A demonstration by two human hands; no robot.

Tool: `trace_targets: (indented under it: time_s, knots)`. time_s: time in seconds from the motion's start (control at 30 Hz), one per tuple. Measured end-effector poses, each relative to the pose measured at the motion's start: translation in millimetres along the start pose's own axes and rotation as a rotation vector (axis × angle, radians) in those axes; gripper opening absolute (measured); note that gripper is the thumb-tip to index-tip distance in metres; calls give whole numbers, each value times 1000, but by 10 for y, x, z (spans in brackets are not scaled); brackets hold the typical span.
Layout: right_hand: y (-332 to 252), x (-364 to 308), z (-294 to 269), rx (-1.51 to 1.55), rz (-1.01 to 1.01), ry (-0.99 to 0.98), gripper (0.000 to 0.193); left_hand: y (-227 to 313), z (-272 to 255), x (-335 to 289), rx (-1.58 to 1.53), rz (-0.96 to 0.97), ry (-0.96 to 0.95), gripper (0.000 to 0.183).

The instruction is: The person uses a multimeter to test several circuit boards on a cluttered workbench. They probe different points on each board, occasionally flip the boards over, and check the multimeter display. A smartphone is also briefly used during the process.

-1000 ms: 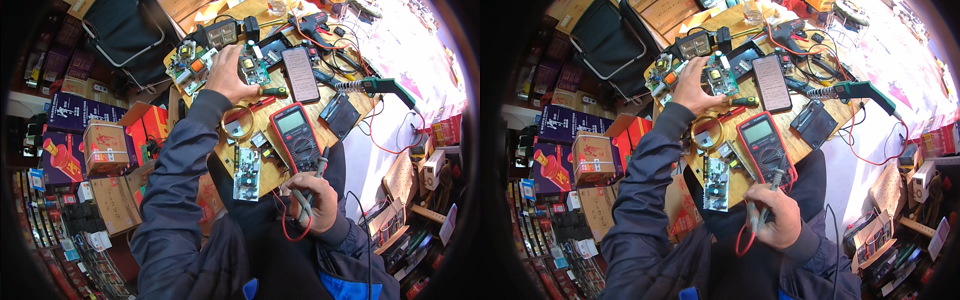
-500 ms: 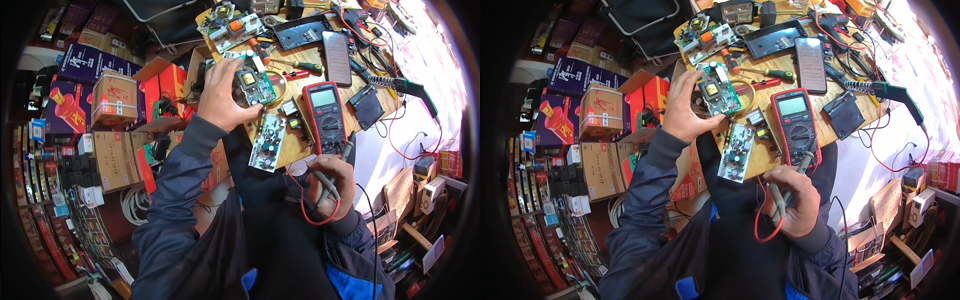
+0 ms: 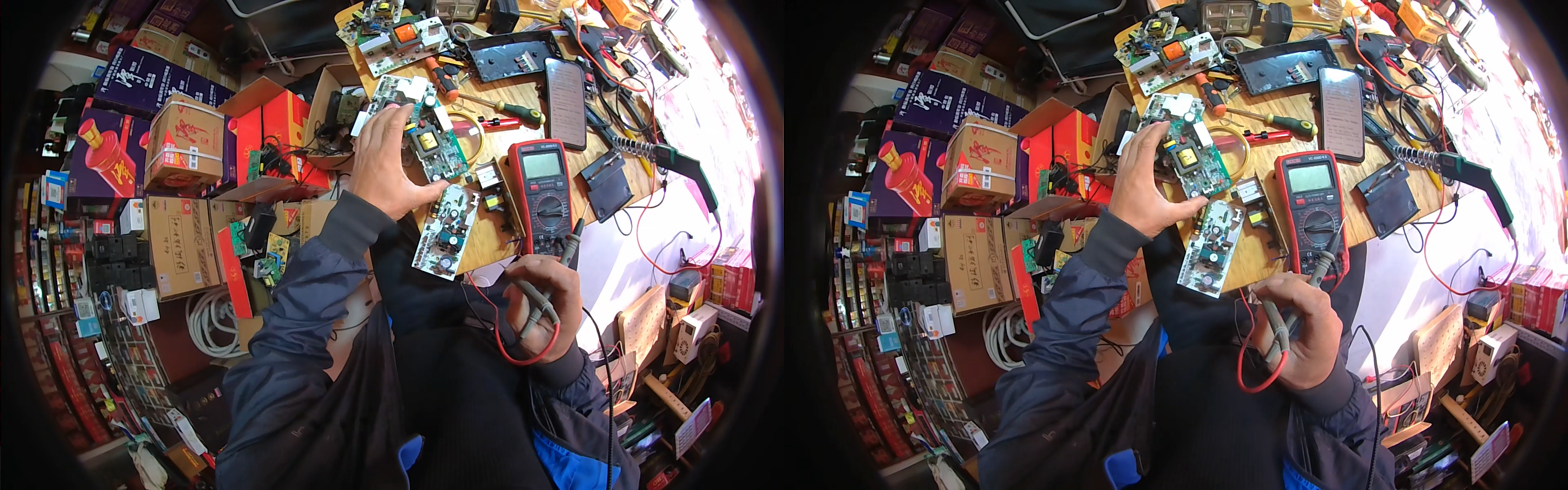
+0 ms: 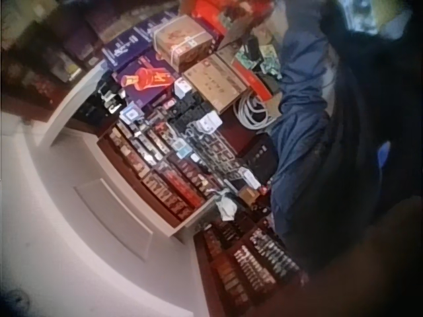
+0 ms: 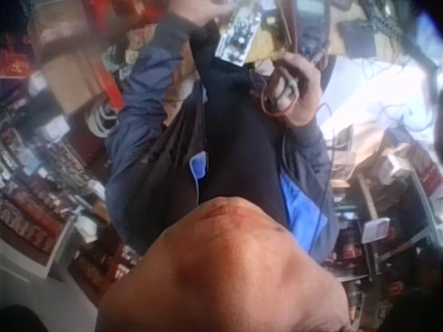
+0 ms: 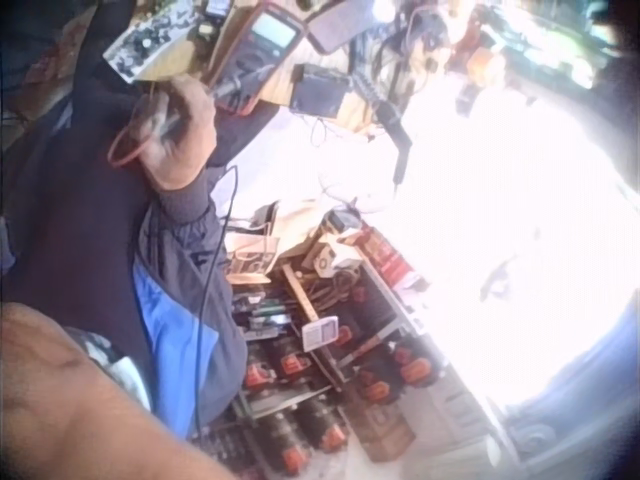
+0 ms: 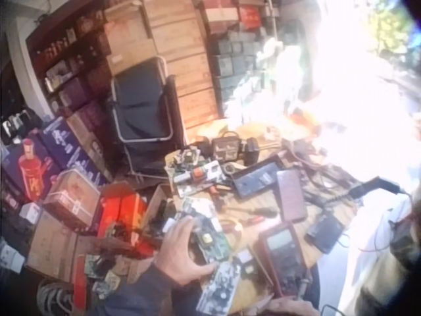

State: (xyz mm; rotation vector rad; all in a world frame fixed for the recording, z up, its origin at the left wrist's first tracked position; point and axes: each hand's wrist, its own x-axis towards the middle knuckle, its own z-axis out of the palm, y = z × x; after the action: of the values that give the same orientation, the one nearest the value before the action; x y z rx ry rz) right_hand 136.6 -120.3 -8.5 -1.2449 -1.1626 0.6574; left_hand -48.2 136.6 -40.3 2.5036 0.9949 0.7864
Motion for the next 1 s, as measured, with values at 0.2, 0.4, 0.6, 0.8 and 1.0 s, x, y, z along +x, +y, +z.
trace_targets:
  time_s: [0.2, 0.4, 0.6, 0.8, 1.0]
  knots:
    - [59, 47, 14, -3, 26, -13, 47, 37, 12, -23, -72, 19, 9, 119]
    - [100, 91, 19, 7, 43, -17, 46, 77, -11, -5, -64, 19, 17, 122]
    - [132, 110, 14, 2, 53, -32, 45, 94, -39, 1, -68, 18, 11, 128]
    - [158, 109, 37, 11, 63, -21, 44, 101, -50, 6, -62, 53, 17, 130]
    - [156, 98, 54, 27, 57, -9, 44, 111, -59, 8, -54, 47, 30, 131]
